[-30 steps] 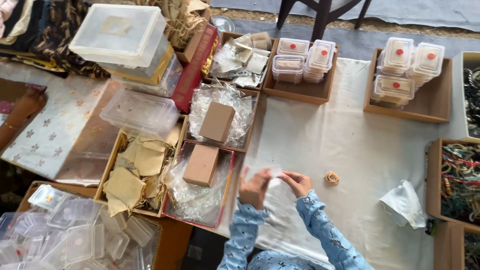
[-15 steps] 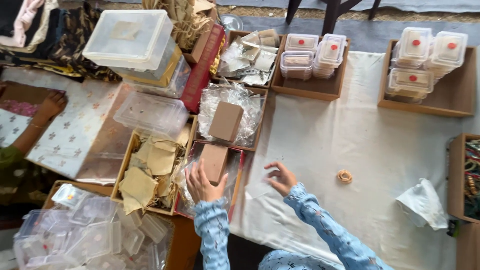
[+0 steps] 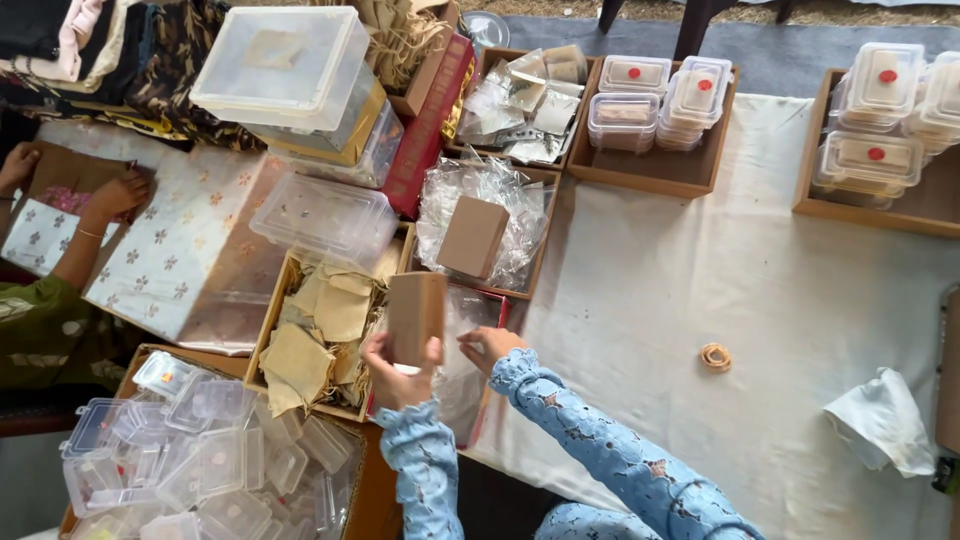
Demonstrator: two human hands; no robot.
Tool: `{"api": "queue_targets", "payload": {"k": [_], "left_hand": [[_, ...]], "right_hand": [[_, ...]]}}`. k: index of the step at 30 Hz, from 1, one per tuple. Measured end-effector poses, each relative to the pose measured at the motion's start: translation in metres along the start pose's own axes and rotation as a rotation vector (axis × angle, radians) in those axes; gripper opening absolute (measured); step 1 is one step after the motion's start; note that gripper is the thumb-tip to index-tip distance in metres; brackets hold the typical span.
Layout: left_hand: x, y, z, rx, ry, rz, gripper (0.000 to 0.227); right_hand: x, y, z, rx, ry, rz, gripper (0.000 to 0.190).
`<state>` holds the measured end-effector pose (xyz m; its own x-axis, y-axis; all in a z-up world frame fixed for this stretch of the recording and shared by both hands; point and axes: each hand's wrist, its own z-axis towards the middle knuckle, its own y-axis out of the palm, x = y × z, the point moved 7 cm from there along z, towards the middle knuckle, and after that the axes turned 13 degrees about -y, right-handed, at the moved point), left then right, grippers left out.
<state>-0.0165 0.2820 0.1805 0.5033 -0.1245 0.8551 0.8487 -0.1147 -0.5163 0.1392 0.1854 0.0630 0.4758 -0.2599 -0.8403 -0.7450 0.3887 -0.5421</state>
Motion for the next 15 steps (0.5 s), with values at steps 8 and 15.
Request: {"api": "queue_targets", "payload": {"k": [8, 15], "left_hand": [[-0.014, 0.03, -0.031, 0.049, 0.056, 0.299, 0.085], [-0.039, 0.052, -0.034, 0.041, 0.192, 0.383, 0.088]], "right_hand": [[0.05, 0.042, 0.01, -0.134, -0.188, 0.089, 0.041], [0.035, 0.005, -0.022, 0.117, -0.273, 0.115, 0.036]]}}
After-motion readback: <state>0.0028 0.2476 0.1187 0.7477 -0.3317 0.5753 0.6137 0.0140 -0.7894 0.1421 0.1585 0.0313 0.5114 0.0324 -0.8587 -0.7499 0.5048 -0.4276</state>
